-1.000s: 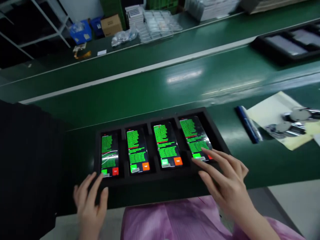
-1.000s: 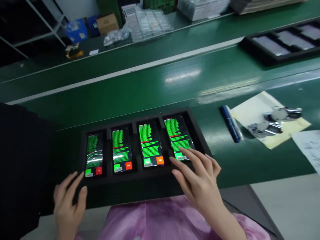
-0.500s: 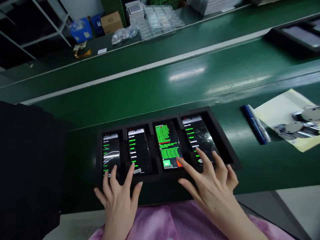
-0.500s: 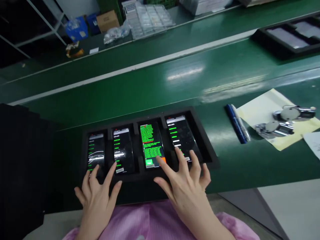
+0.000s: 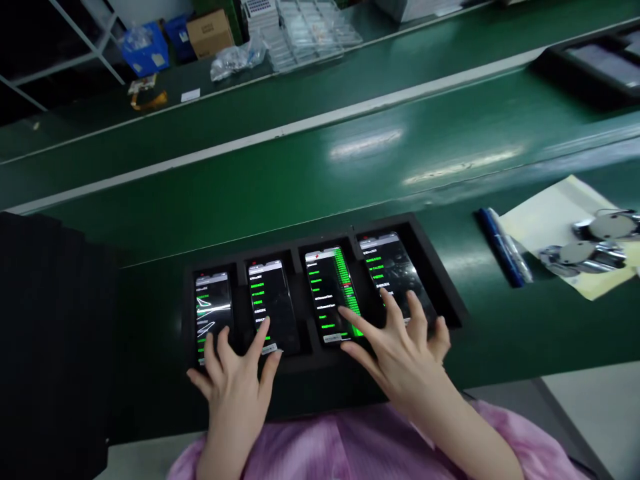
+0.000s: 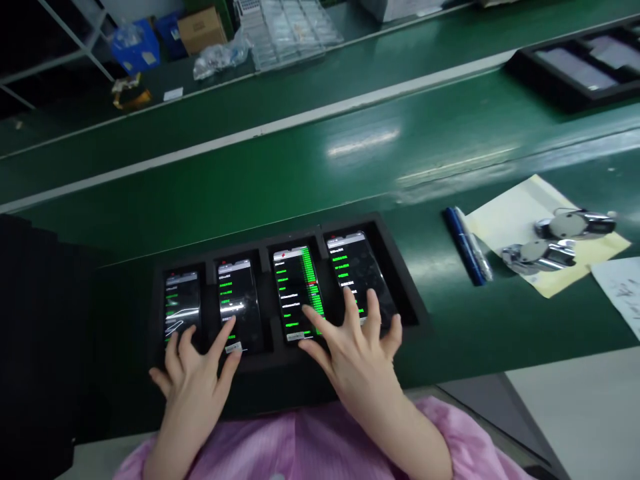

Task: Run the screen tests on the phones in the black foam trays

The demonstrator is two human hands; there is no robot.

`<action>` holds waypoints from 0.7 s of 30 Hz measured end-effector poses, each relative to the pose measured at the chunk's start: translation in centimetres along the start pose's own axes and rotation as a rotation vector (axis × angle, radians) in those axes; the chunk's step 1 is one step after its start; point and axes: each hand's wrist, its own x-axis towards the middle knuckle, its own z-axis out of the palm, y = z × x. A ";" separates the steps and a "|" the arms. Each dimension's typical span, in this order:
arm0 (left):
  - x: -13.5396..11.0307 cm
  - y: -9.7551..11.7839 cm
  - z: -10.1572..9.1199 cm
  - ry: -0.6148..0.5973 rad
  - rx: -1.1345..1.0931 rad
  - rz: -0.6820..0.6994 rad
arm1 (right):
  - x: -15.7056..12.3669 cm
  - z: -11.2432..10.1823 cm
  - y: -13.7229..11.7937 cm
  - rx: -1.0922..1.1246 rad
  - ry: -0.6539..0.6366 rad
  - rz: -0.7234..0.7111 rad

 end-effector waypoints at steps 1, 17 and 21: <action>1.3 0.3 -0.2 -0.033 -0.018 -0.031 | 1.1 0.4 -0.1 -0.017 -0.017 0.014; 2.9 -7.9 -1.8 0.238 -0.319 -0.368 | 3.5 -2.5 9.8 0.191 0.234 -0.232; 1.5 -9.4 0.6 0.310 -0.432 -0.254 | 2.1 -0.6 10.1 0.147 0.200 -0.245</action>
